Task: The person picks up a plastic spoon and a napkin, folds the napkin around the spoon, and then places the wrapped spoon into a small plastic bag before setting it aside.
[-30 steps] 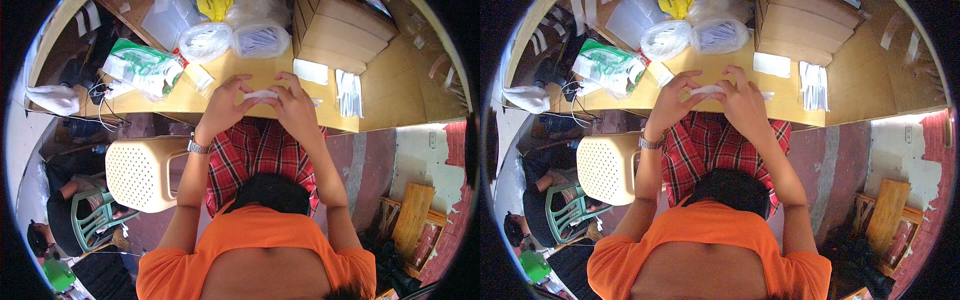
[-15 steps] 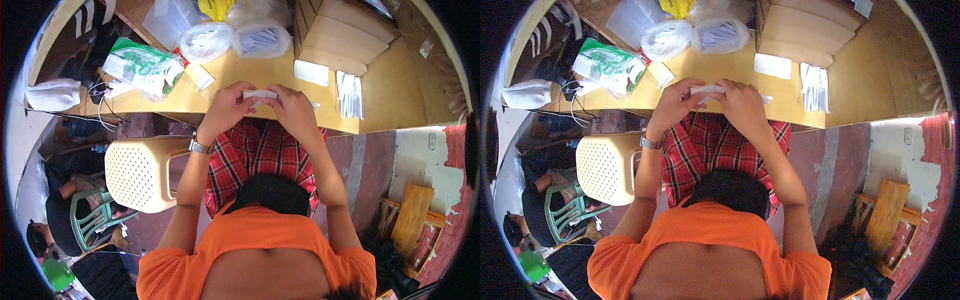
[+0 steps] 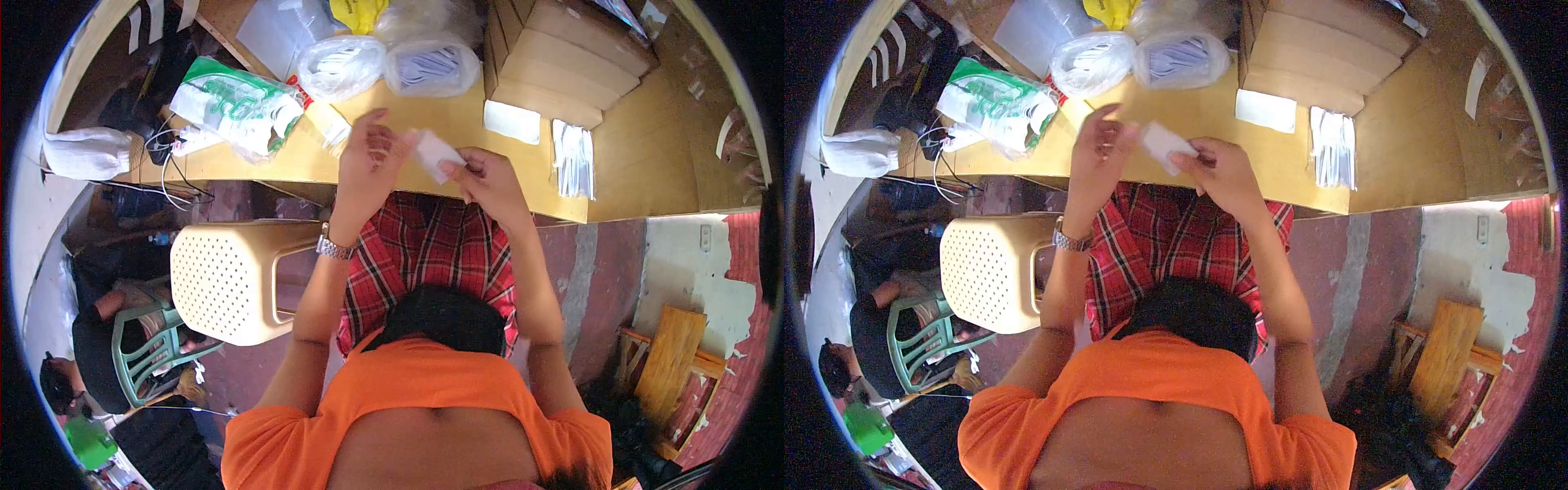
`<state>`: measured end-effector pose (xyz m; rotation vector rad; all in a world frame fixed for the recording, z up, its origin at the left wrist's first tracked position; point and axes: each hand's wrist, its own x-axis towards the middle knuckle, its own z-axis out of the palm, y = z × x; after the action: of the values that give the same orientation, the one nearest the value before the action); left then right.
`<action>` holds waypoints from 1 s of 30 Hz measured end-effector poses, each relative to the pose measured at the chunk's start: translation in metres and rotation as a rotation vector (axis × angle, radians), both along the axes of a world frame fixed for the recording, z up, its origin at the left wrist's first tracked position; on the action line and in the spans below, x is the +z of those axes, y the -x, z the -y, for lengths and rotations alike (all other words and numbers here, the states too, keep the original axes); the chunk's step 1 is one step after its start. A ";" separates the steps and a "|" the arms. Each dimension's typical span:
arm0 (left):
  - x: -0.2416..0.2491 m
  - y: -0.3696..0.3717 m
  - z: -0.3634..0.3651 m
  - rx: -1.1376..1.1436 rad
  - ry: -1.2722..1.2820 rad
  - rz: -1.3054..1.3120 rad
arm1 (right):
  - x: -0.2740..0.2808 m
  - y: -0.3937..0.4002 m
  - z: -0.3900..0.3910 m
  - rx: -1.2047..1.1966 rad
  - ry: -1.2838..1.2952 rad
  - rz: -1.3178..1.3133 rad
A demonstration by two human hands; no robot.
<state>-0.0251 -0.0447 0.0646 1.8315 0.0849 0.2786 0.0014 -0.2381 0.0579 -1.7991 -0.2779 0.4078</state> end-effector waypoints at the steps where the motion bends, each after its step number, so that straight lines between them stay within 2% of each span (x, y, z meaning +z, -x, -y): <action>1: -0.006 0.000 0.006 0.127 0.158 0.064 | 0.000 0.003 -0.002 -0.071 -0.109 -0.041; 3: -0.013 0.002 0.019 0.014 0.514 0.037 | 0.001 0.014 -0.010 -0.212 -0.329 -0.122; 4: -0.014 0.005 0.025 -0.043 0.691 0.023 | 0.002 0.020 -0.013 -0.204 -0.391 -0.132; 7: 0.004 0.021 0.044 -0.233 0.710 0.130 | 0.006 0.038 -0.020 -0.185 -0.526 -0.132; 8: 0.015 0.027 0.045 -0.302 0.727 0.088 | 0.009 0.044 -0.020 -0.187 -0.540 -0.110; 11: 0.047 0.046 0.045 -0.406 0.701 0.059 | 0.032 0.060 -0.019 -0.245 -0.472 -0.061; 14: 0.051 0.057 0.047 -0.296 0.167 0.254 | 0.037 0.075 -0.022 -0.317 -0.464 0.085; 17: 0.068 0.067 0.054 -0.196 0.062 0.300 | 0.039 0.086 -0.022 -0.327 -0.407 0.212; 18: 0.068 0.068 0.053 -0.195 0.094 0.260 | 0.041 0.088 -0.022 -0.323 -0.371 0.241; 20: 0.069 0.066 0.050 -0.193 0.158 0.180 | 0.045 0.087 -0.020 -0.255 -0.457 0.201; 23: 0.058 0.057 0.048 -0.175 0.165 0.208 | 0.055 0.080 -0.017 -0.231 -0.584 0.125; 27: 0.052 0.050 0.046 -0.241 0.124 0.206 | 0.059 0.070 -0.011 -0.212 -0.763 -0.013; 30: 0.047 0.046 0.048 -0.203 -0.009 0.257 | 0.055 0.069 -0.018 -0.170 -0.711 -0.039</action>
<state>-0.0709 -0.0924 0.1120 1.7827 -0.2798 0.3678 -0.0680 -0.2200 0.1128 -1.1041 -0.2051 0.1856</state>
